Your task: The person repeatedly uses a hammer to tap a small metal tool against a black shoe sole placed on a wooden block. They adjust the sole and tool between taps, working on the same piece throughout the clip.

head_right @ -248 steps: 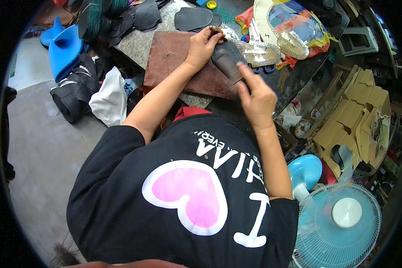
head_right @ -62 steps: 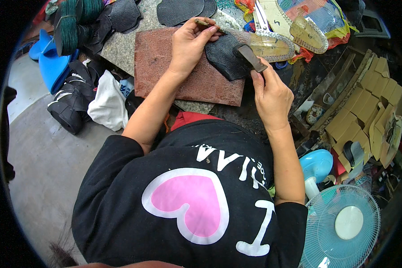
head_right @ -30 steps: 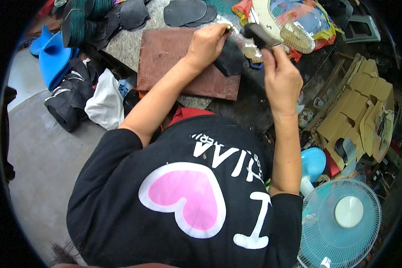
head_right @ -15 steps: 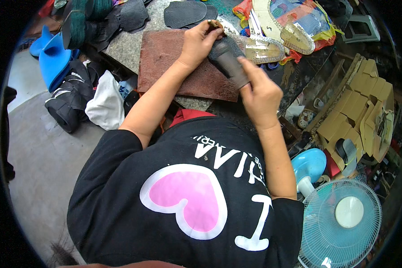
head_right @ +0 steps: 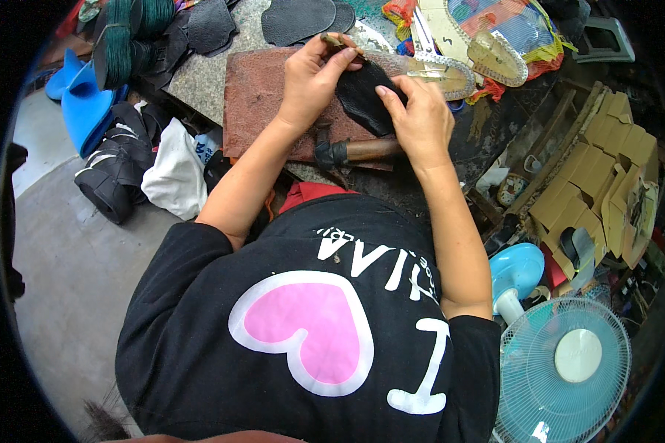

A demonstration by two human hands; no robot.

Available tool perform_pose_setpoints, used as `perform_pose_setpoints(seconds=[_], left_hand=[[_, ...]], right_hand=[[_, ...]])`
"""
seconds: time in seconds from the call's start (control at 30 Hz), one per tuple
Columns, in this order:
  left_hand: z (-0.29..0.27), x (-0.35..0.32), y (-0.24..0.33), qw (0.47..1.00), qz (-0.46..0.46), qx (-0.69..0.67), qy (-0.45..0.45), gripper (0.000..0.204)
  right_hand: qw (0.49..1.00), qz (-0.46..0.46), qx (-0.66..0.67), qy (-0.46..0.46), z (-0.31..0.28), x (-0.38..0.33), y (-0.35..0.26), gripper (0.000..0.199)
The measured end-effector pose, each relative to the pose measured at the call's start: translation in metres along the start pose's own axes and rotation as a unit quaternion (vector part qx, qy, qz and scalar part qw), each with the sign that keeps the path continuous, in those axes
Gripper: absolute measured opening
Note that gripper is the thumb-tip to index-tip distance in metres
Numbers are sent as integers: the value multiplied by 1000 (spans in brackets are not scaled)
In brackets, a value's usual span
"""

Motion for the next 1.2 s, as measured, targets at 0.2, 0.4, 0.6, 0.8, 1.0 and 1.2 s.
perform_pose_setpoints(seconds=[0.2,0.4,0.6,0.8,1.0,1.2], left_hand=[[-59,26,11,982,-3,-105,155,6],[13,4,-6,979,-130,-35,-155,13],[24,-5,-19,943,-219,-214,-133,27],[25,-12,-27,938,-248,-187,-152,25],[31,-16,-27,926,-262,-208,-172,26],[31,-16,-25,933,-248,-202,-164,27]], right_hand=[[965,85,237,-78,17,-9,27,20],[874,135,411,-223,35,-3,32,17],[838,204,443,-242,39,-6,39,15],[806,241,479,-249,42,-8,48,14],[808,225,469,-276,39,-9,48,12],[780,253,500,-278,46,-11,55,14]])
Point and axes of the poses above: each hand's wrist, its own x-axis towards the middle knuckle, its own z-axis out of the palm, y = z × x, the point moved 10 cm from there along x, towards the middle knuckle, and after that the axes turned 9 degrees about z, right-handed, at the moved point
